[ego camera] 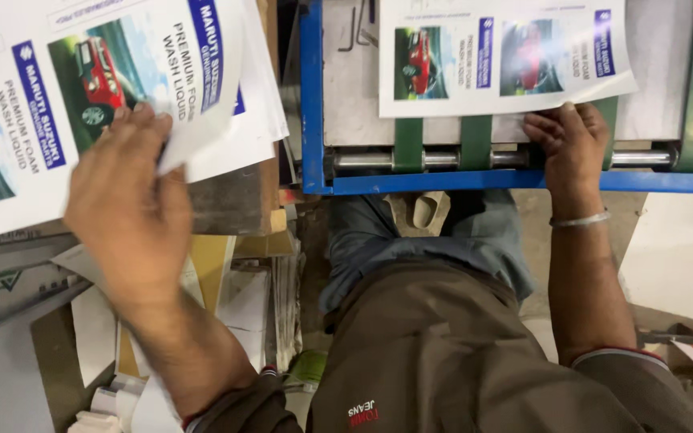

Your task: The person repeatedly picks up printed sheets from a stack on the left and feeds them one by one into a blue and green machine with rollers on the right. The sheets feature a red car and Maruti Suzuki branding. The person maintains a steady rhythm throughout the clip.

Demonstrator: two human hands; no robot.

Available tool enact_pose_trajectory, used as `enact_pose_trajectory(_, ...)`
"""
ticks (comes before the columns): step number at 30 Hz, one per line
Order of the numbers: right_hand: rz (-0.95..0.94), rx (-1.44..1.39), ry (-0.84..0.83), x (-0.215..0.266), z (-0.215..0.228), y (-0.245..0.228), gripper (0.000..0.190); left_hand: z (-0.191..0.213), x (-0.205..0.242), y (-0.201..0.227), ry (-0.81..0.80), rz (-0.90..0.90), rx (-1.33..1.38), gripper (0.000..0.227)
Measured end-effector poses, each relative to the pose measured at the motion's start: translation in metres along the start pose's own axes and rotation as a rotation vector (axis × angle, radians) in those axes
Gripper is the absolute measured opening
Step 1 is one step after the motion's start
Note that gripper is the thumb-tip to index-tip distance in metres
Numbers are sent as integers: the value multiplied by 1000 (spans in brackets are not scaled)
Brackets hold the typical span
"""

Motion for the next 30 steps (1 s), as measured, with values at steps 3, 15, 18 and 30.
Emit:
enact_pose_trajectory(3,-75,42,20,15,-30,-17,35,2,12,-47,-38,408,443,26)
enact_pose_trajectory(15,17,-263,-607,81,-247,-90,55,-18,-30,152,-279,-225,152,47)
enact_pose_trajectory(18,7,-314,-290,52,-226,-71,42,7,-13,143,-335,-246,293,53)
enact_pose_trajectory(30,322,-57,154,26,-25,-34,44,-25,4,172,-154,-482,469,46)
Point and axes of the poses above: each hand's wrist, its own x-axis away from the middle knuckle, its own z-axis out of the back of the hand, y = z × x, the point moved 3 cm from there along -x, towards the middle knuckle, and after that the axes turned 10 degrees about -y, right-handed, at the moved point
